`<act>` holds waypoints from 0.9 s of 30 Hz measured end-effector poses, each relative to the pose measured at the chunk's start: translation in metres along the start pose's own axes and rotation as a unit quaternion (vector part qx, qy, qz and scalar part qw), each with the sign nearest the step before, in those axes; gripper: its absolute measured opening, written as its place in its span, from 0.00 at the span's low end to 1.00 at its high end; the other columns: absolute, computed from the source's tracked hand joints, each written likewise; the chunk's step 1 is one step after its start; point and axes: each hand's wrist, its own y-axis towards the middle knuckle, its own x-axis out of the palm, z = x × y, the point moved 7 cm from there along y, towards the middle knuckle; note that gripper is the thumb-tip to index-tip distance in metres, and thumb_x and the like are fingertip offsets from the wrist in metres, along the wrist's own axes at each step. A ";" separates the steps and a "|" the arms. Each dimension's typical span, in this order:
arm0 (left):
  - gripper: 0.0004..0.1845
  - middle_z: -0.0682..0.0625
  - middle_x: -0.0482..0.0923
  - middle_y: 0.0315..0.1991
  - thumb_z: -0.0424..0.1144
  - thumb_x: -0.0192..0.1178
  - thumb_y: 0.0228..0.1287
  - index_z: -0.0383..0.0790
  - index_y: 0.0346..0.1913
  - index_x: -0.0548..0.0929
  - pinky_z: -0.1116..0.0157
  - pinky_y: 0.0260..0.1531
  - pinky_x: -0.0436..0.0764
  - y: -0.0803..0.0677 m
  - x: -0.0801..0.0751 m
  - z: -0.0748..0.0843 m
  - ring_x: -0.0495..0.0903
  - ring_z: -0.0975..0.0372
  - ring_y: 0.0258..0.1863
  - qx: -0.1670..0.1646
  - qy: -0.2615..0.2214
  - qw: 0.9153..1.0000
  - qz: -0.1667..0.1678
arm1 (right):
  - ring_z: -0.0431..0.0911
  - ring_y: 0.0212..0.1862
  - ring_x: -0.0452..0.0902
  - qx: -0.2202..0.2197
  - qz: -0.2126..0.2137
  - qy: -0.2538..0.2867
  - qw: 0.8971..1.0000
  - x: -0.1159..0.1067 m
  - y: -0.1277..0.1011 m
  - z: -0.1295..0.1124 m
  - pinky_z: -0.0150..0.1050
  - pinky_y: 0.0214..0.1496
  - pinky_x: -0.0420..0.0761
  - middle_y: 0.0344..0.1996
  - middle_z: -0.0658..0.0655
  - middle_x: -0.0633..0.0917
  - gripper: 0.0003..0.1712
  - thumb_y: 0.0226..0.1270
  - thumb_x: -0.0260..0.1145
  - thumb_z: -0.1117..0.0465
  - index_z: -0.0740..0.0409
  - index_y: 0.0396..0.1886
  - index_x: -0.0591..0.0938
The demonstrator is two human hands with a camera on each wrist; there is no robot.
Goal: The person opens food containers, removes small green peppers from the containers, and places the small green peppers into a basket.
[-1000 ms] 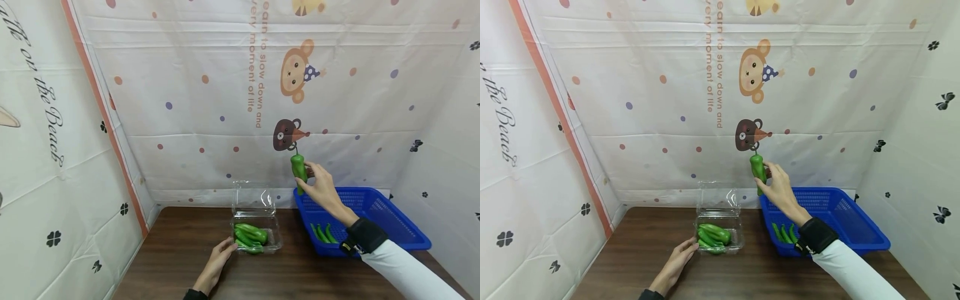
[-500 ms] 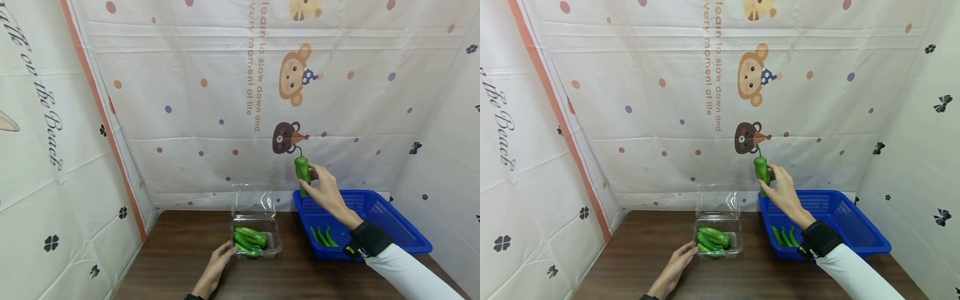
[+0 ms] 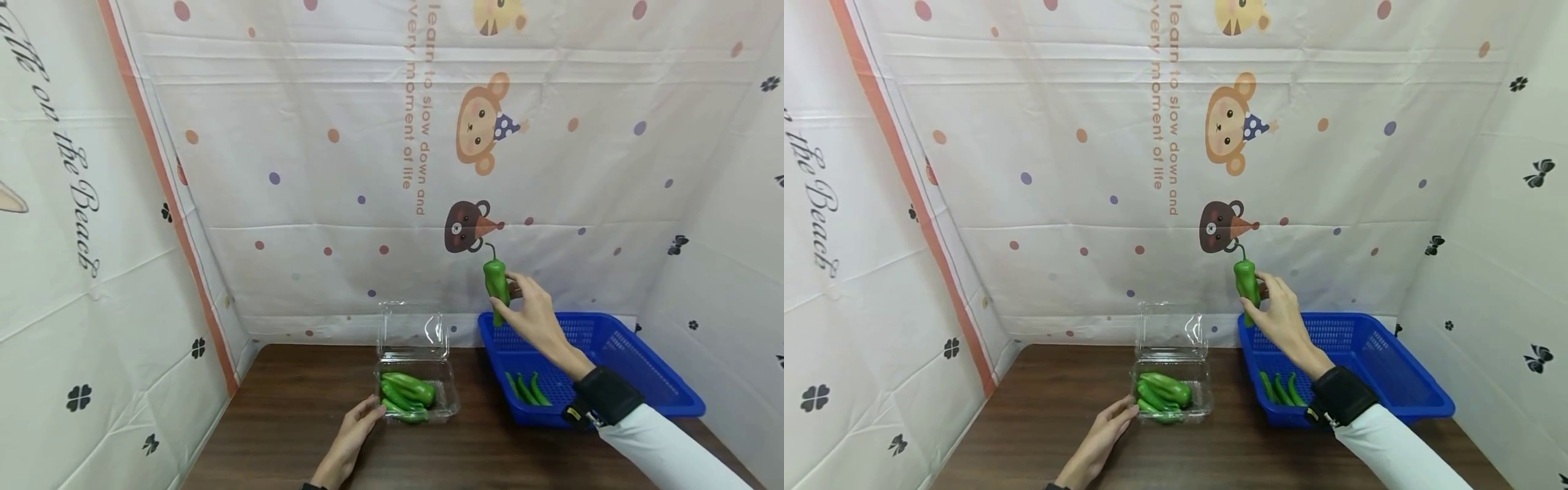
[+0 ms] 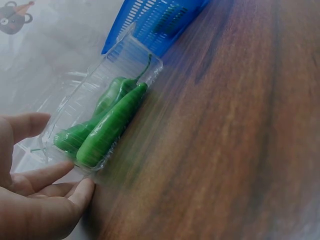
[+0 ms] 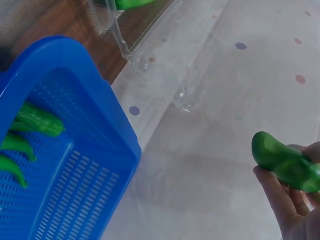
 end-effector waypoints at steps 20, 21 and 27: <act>0.39 0.27 0.53 0.78 0.49 0.60 0.75 0.20 0.73 0.63 0.41 0.75 0.64 -0.004 0.000 0.005 0.55 0.35 0.77 0.039 -0.004 0.999 0.013 | 0.64 0.45 0.81 0.006 0.004 -0.005 1.000 -0.005 -0.001 0.007 0.63 0.47 0.83 0.43 0.72 0.82 0.31 0.65 0.73 0.67 0.74 0.65 0.74; 0.39 0.27 0.53 0.78 0.49 0.60 0.75 0.20 0.73 0.63 0.41 0.75 0.64 -0.003 0.000 0.004 0.55 0.35 0.77 0.038 -0.004 0.999 0.013 | 0.64 0.45 0.81 0.008 0.003 -0.005 1.000 -0.006 -0.002 0.008 0.63 0.47 0.83 0.43 0.72 0.82 0.31 0.65 0.73 0.67 0.73 0.65 0.74; 0.39 0.26 0.54 0.78 0.47 0.60 0.75 0.19 0.73 0.63 0.41 0.75 0.64 -0.002 -0.001 0.002 0.53 0.34 0.78 0.043 -0.008 0.999 0.015 | 0.65 0.45 0.82 0.010 0.001 -0.007 1.000 -0.007 -0.003 0.010 0.63 0.47 0.83 0.42 0.72 0.82 0.32 0.65 0.73 0.67 0.74 0.66 0.73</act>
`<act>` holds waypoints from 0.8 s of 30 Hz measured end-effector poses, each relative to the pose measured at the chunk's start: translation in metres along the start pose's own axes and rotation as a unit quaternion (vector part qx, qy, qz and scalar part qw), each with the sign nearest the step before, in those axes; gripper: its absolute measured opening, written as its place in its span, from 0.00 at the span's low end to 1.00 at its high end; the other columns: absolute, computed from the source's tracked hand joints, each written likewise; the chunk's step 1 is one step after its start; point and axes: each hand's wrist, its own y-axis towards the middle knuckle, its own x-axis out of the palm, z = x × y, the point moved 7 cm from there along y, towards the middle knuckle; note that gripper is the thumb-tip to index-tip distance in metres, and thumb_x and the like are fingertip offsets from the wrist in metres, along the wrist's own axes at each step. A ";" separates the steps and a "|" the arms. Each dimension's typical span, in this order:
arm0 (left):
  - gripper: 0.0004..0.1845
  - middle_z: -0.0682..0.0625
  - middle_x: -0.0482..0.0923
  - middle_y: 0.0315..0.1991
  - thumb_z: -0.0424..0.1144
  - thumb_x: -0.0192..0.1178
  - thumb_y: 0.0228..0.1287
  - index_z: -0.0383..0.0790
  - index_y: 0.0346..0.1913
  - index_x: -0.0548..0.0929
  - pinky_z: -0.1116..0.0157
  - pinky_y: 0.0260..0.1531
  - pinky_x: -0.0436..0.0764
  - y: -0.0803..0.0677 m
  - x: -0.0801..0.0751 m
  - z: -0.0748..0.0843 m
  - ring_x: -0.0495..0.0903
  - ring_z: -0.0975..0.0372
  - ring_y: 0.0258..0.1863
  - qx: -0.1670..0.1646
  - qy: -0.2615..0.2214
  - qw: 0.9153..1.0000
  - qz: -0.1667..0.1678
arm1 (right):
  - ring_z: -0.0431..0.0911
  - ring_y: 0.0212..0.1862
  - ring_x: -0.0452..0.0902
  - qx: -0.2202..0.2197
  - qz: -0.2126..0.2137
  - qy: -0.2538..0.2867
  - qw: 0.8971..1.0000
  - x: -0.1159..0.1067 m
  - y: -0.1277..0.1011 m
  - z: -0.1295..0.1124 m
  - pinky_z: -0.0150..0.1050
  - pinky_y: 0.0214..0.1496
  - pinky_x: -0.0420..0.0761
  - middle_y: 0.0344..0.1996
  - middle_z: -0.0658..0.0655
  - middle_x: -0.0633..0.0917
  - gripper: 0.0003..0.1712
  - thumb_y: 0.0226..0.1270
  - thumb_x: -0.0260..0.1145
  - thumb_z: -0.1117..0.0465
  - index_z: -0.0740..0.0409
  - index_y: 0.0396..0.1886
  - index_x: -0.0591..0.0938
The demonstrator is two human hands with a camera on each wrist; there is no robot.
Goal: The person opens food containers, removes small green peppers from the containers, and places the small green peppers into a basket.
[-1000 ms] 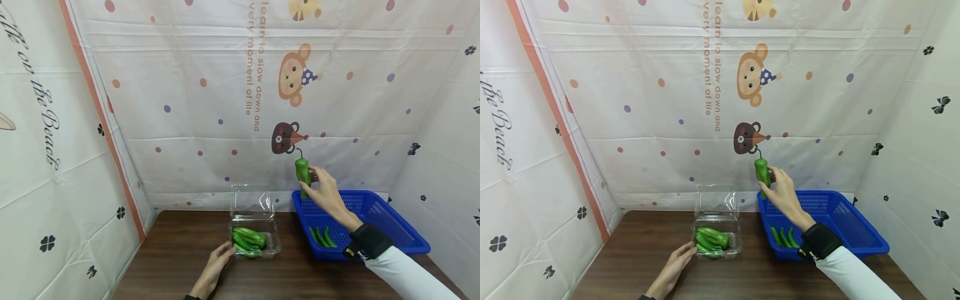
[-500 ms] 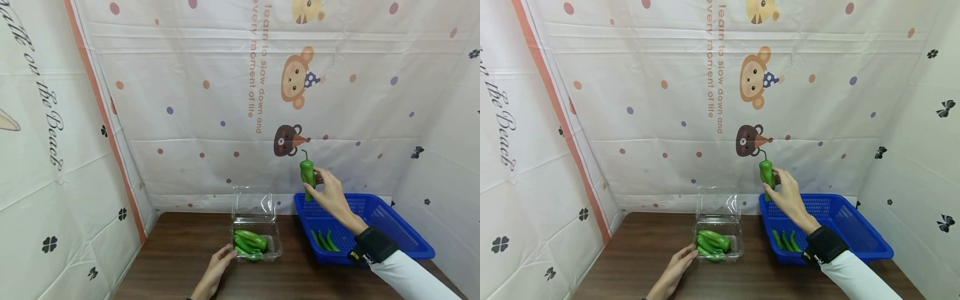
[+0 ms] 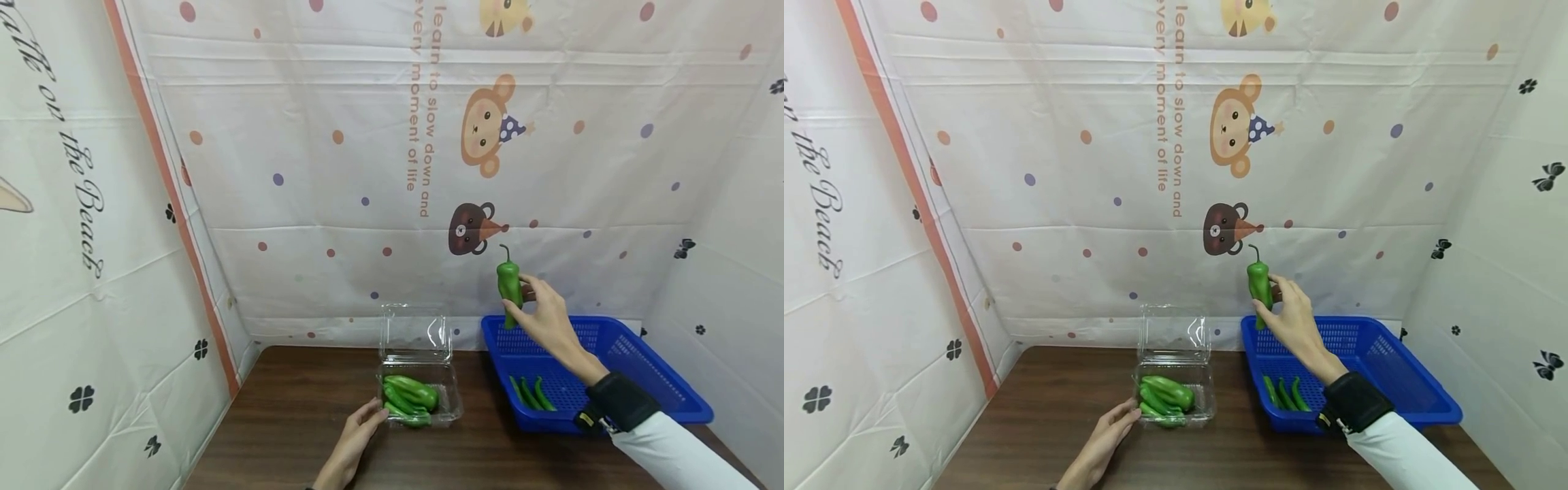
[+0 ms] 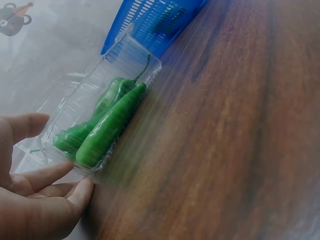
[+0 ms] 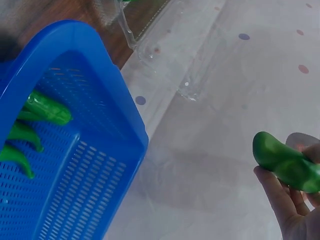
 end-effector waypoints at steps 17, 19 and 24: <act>0.40 0.26 0.54 0.78 0.51 0.61 0.74 0.21 0.73 0.64 0.41 0.74 0.66 0.000 0.001 0.001 0.59 0.35 0.76 -0.011 0.010 1.000 -0.002 | 0.65 0.43 0.82 -0.012 0.022 -0.002 1.000 -0.023 0.007 0.006 0.61 0.45 0.82 0.43 0.73 0.82 0.32 0.65 0.72 0.68 0.74 0.66 0.73; 0.41 0.27 0.53 0.78 0.52 0.60 0.74 0.21 0.74 0.63 0.41 0.74 0.66 0.000 0.001 0.000 0.59 0.35 0.76 -0.016 0.011 1.000 -0.005 | 0.66 0.44 0.82 -0.008 0.022 -0.003 1.000 -0.025 0.007 0.009 0.62 0.45 0.82 0.43 0.74 0.82 0.32 0.65 0.72 0.68 0.74 0.66 0.73; 0.42 0.27 0.52 0.78 0.53 0.61 0.73 0.22 0.74 0.63 0.41 0.74 0.65 0.000 0.000 -0.001 0.56 0.34 0.77 -0.020 0.010 1.000 -0.010 | 0.66 0.44 0.81 0.001 0.027 -0.008 1.000 -0.032 0.005 0.012 0.61 0.46 0.81 0.44 0.74 0.82 0.32 0.65 0.72 0.68 0.74 0.66 0.73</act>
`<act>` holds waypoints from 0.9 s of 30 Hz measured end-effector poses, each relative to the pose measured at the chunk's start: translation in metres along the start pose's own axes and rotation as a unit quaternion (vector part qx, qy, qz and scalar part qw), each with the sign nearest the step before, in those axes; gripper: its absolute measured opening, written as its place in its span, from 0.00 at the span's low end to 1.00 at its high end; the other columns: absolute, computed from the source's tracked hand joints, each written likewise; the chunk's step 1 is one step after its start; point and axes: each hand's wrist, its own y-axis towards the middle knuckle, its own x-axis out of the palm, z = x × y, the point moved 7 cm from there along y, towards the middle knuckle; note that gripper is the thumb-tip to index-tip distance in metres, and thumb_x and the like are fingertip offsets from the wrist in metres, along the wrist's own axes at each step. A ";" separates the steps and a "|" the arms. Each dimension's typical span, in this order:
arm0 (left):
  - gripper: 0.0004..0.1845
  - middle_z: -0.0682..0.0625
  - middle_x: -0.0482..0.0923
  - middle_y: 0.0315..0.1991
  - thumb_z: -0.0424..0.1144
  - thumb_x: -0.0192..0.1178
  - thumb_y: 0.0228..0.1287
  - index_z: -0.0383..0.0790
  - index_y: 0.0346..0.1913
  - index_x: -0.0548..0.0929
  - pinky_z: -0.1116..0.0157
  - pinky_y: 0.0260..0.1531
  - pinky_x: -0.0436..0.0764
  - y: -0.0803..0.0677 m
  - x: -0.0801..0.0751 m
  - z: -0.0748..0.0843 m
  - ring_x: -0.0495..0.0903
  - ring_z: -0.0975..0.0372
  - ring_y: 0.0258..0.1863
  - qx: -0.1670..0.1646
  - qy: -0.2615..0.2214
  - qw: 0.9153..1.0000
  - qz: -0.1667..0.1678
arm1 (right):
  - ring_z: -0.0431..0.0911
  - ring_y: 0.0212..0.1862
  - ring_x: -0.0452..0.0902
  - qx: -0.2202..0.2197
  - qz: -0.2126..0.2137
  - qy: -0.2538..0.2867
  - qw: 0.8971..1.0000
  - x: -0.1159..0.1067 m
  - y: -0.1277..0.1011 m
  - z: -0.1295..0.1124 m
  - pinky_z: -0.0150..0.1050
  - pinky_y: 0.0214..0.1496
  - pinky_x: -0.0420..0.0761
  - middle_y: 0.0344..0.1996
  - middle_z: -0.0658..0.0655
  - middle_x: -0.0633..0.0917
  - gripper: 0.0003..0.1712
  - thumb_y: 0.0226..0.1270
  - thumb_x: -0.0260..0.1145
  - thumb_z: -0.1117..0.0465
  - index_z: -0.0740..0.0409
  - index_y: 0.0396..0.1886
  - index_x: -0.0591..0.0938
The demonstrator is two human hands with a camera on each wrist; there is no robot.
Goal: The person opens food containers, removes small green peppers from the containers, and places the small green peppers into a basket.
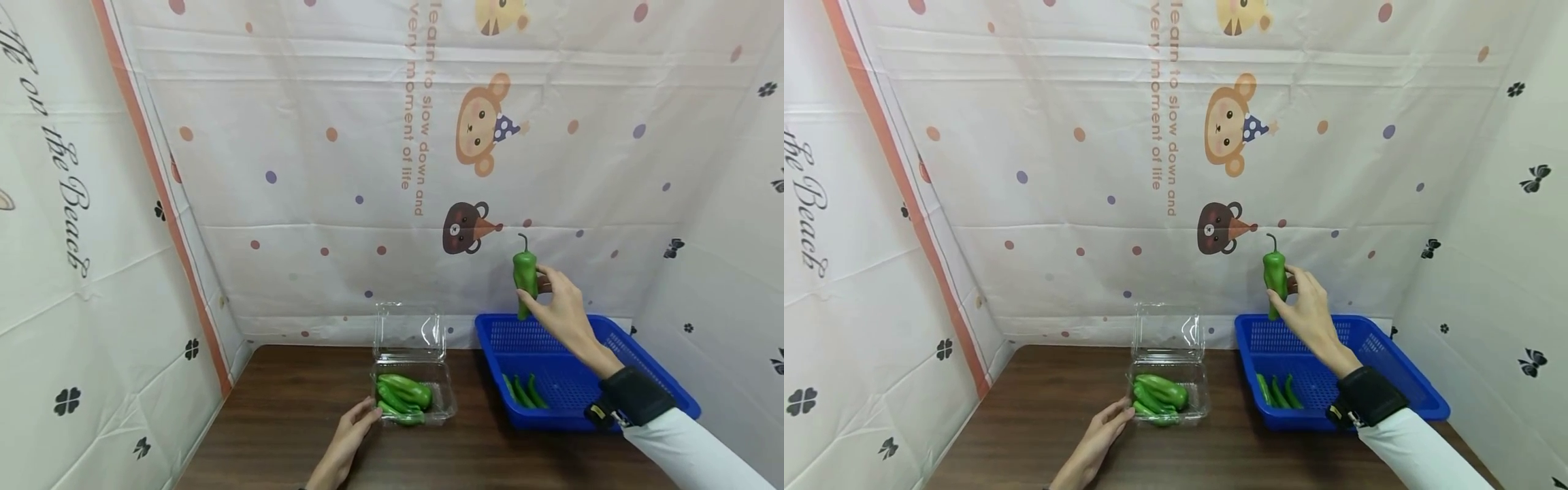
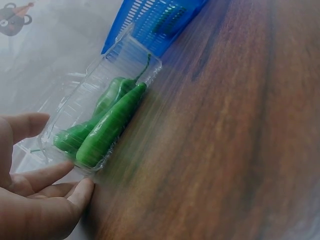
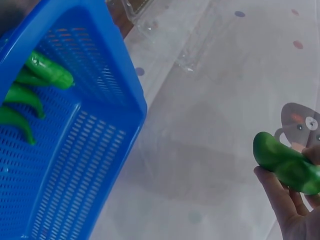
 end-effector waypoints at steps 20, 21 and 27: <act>0.43 0.25 0.57 0.76 0.55 0.61 0.73 0.23 0.75 0.63 0.40 0.73 0.66 0.000 0.000 0.003 0.60 0.34 0.75 -0.004 0.013 1.000 0.009 | 0.69 0.41 0.82 0.013 -0.003 -0.033 0.999 -0.021 -0.004 0.020 0.62 0.42 0.83 0.43 0.76 0.81 0.31 0.66 0.71 0.68 0.78 0.64 0.72; 0.43 0.25 0.57 0.76 0.55 0.61 0.73 0.23 0.75 0.63 0.40 0.73 0.66 0.000 0.000 0.003 0.59 0.33 0.75 -0.003 0.013 1.000 0.008 | 0.69 0.42 0.82 0.015 -0.005 -0.033 0.999 -0.022 -0.005 0.021 0.62 0.42 0.83 0.43 0.76 0.81 0.31 0.66 0.71 0.68 0.78 0.64 0.72; 0.42 0.26 0.59 0.76 0.54 0.60 0.74 0.24 0.75 0.62 0.40 0.74 0.65 -0.001 0.001 0.002 0.59 0.34 0.75 -0.004 0.006 1.000 0.006 | 0.69 0.43 0.81 0.025 -0.019 -0.031 0.999 -0.022 -0.007 0.025 0.60 0.41 0.83 0.43 0.76 0.80 0.32 0.67 0.71 0.67 0.78 0.65 0.71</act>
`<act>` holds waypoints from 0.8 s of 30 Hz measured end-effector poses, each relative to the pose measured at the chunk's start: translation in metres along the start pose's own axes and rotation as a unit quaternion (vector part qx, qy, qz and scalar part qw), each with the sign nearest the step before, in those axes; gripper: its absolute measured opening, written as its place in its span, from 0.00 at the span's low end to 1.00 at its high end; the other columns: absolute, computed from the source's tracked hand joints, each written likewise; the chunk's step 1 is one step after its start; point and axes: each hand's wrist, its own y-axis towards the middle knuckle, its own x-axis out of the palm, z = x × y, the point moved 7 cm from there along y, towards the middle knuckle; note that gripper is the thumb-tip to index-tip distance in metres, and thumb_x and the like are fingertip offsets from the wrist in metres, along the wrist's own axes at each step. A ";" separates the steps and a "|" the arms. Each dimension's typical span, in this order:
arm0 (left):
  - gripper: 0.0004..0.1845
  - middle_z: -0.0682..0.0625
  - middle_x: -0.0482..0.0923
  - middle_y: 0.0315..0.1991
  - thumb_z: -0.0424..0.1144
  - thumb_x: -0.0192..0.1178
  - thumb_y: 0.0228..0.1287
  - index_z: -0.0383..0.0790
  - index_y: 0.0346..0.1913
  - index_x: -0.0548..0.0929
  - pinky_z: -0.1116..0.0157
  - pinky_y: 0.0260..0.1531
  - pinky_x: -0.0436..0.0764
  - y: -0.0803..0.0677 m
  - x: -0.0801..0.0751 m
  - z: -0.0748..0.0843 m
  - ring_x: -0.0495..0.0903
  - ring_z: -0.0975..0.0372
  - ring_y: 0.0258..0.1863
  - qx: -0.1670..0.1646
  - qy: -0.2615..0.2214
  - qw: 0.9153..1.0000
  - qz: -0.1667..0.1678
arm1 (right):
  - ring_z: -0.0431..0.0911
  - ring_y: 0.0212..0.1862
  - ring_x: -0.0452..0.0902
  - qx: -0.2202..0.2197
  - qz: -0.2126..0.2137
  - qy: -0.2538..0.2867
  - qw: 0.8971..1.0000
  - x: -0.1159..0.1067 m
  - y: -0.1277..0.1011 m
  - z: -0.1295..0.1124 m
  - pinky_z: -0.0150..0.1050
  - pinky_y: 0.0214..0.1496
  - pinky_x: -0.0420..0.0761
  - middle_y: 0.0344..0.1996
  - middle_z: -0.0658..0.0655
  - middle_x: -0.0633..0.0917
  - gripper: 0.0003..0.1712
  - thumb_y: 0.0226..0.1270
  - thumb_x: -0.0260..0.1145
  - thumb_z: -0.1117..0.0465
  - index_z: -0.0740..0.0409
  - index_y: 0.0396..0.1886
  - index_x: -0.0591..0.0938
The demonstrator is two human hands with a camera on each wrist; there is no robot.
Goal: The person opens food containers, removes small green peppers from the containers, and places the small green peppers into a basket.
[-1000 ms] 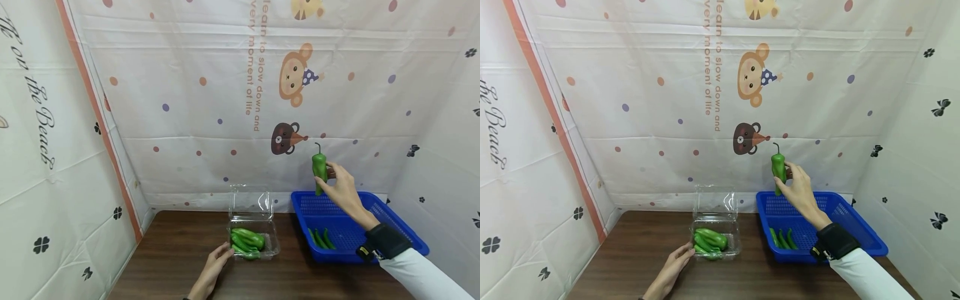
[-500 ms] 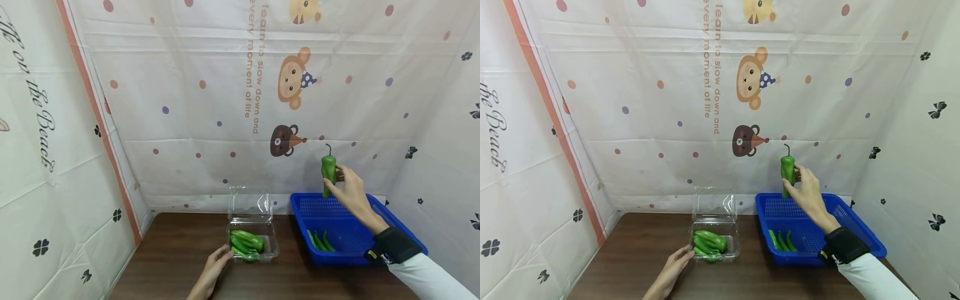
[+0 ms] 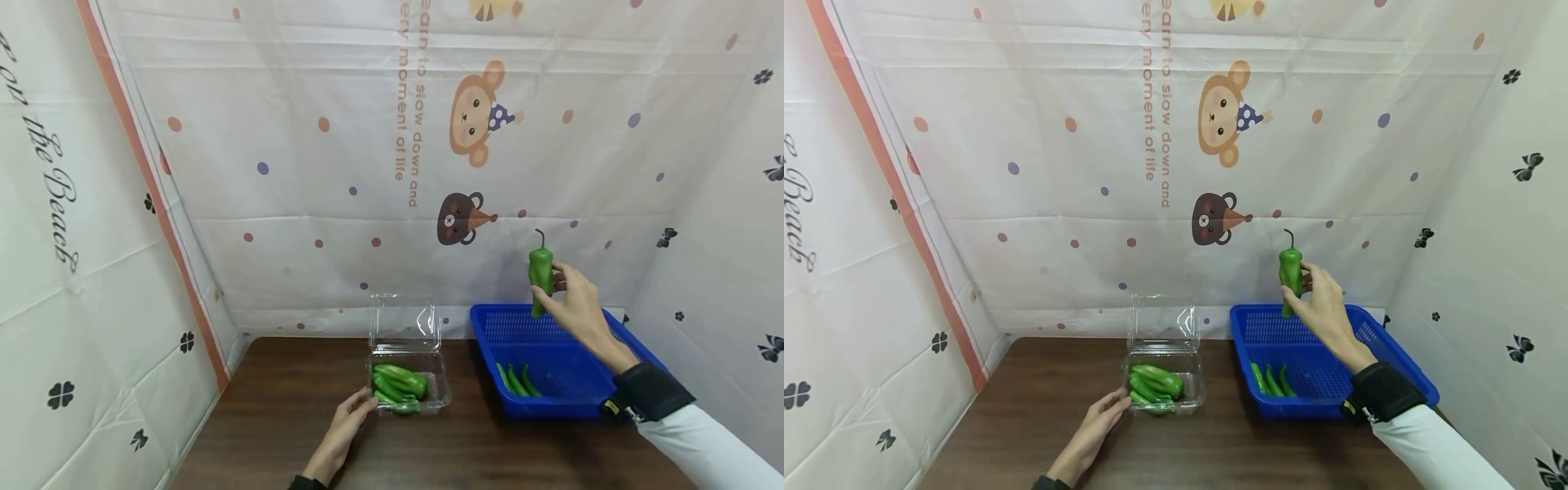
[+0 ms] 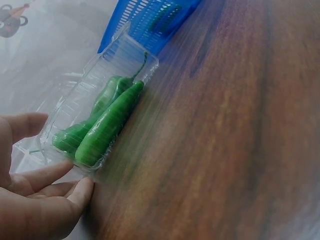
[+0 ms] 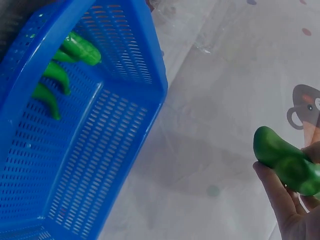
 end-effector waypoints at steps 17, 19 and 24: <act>0.40 0.29 0.59 0.77 0.54 0.59 0.74 0.28 0.76 0.63 0.41 0.75 0.65 0.000 -0.004 0.000 0.59 0.37 0.76 -0.007 0.001 1.000 0.004 | 0.68 0.40 0.82 0.000 -0.011 0.000 1.000 0.005 0.001 0.006 0.22 0.34 0.72 0.41 0.76 0.81 0.33 0.64 0.73 0.66 0.78 0.65 0.72; 0.40 0.29 0.59 0.77 0.54 0.60 0.74 0.29 0.77 0.63 0.41 0.75 0.65 0.000 -0.004 -0.001 0.59 0.36 0.76 -0.006 0.000 1.000 0.005 | 0.68 0.40 0.82 0.001 -0.014 0.001 1.000 0.006 0.001 0.008 0.22 0.34 0.72 0.41 0.76 0.81 0.34 0.64 0.73 0.66 0.78 0.65 0.72; 0.40 0.31 0.59 0.77 0.54 0.59 0.74 0.31 0.77 0.63 0.40 0.74 0.65 0.000 -0.003 0.001 0.59 0.37 0.76 0.000 0.002 1.000 0.000 | 0.68 0.40 0.82 0.002 -0.023 -0.002 1.000 0.004 0.001 0.010 0.22 0.32 0.73 0.41 0.77 0.81 0.34 0.64 0.73 0.66 0.78 0.65 0.72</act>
